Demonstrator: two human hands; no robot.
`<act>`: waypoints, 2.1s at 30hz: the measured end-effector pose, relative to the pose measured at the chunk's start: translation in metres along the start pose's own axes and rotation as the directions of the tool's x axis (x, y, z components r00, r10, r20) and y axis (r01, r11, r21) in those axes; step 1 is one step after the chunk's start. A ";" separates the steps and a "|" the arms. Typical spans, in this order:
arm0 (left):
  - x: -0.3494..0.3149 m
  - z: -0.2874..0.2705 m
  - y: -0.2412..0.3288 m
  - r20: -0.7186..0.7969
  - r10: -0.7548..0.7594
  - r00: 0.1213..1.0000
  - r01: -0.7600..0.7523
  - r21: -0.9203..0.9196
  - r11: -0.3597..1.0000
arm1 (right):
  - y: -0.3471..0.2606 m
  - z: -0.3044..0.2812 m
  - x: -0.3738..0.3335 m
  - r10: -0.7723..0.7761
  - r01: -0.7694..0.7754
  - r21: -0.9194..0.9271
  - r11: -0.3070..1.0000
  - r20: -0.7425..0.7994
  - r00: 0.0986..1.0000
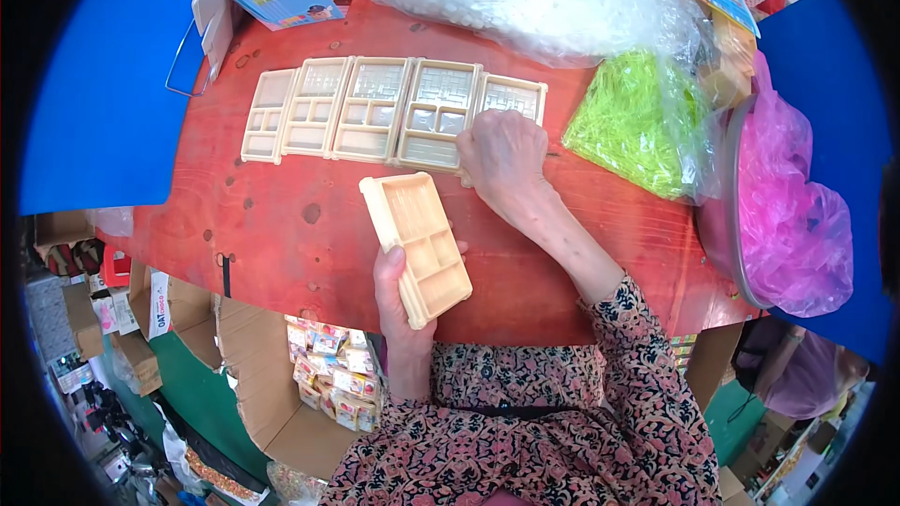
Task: Apply labels to plastic containers and organize trays on a workbench.
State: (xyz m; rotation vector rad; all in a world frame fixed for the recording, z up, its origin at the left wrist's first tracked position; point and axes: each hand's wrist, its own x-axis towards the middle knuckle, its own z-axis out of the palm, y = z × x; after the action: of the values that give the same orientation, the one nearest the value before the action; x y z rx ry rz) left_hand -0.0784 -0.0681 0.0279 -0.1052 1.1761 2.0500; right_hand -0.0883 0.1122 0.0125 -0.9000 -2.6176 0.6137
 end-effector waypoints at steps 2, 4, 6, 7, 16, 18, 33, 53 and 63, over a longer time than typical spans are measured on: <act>0.000 0.000 0.001 0.004 -0.011 1.000 0.011 -0.018 1.000 | -0.002 -0.002 0.001 -0.024 0.024 -0.015 1.000 -0.026 0.999; 0.001 -0.001 0.000 0.010 -0.005 1.000 0.005 -0.010 1.000 | 0.000 -0.005 0.001 -0.039 0.037 -0.083 0.996 -0.021 0.999; 0.002 -0.001 0.000 0.009 0.008 1.000 -0.008 0.001 1.000 | 0.003 -0.010 -0.001 -0.056 0.058 -0.098 0.994 0.025 0.998; 0.002 -0.001 0.000 0.019 0.011 1.000 -0.011 -0.022 1.000 | 0.002 -0.014 -0.002 -0.071 0.078 -0.112 0.991 0.067 0.995; 0.002 0.000 -0.005 0.055 0.080 0.995 -0.077 -0.062 0.995 | -0.019 -0.068 -0.062 -0.323 -0.349 0.737 0.579 0.601 0.731; 0.000 0.000 -0.007 0.066 0.096 0.993 -0.091 -0.063 0.994 | -0.012 -0.068 -0.063 -0.339 -0.407 0.744 0.529 0.625 0.703; -0.009 0.012 -0.004 0.027 0.190 0.982 -0.191 0.104 0.976 | -0.010 -0.074 -0.074 -0.161 -0.624 0.647 0.439 0.740 0.654; -0.036 -0.094 0.062 -0.479 0.432 0.765 -0.471 0.043 0.881 | -0.109 0.028 -0.050 -0.232 -0.393 0.742 0.543 0.582 0.780; -0.053 -0.129 0.059 -0.522 0.589 0.617 -0.542 0.262 0.799 | -0.120 0.070 -0.056 -0.770 0.701 0.382 0.602 0.044 0.636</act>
State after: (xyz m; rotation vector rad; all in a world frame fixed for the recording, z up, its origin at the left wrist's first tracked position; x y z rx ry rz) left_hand -0.1153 -0.2145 0.0177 -0.3948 1.8604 2.6282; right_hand -0.1354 -0.0295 0.0026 0.4125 -2.5979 0.8798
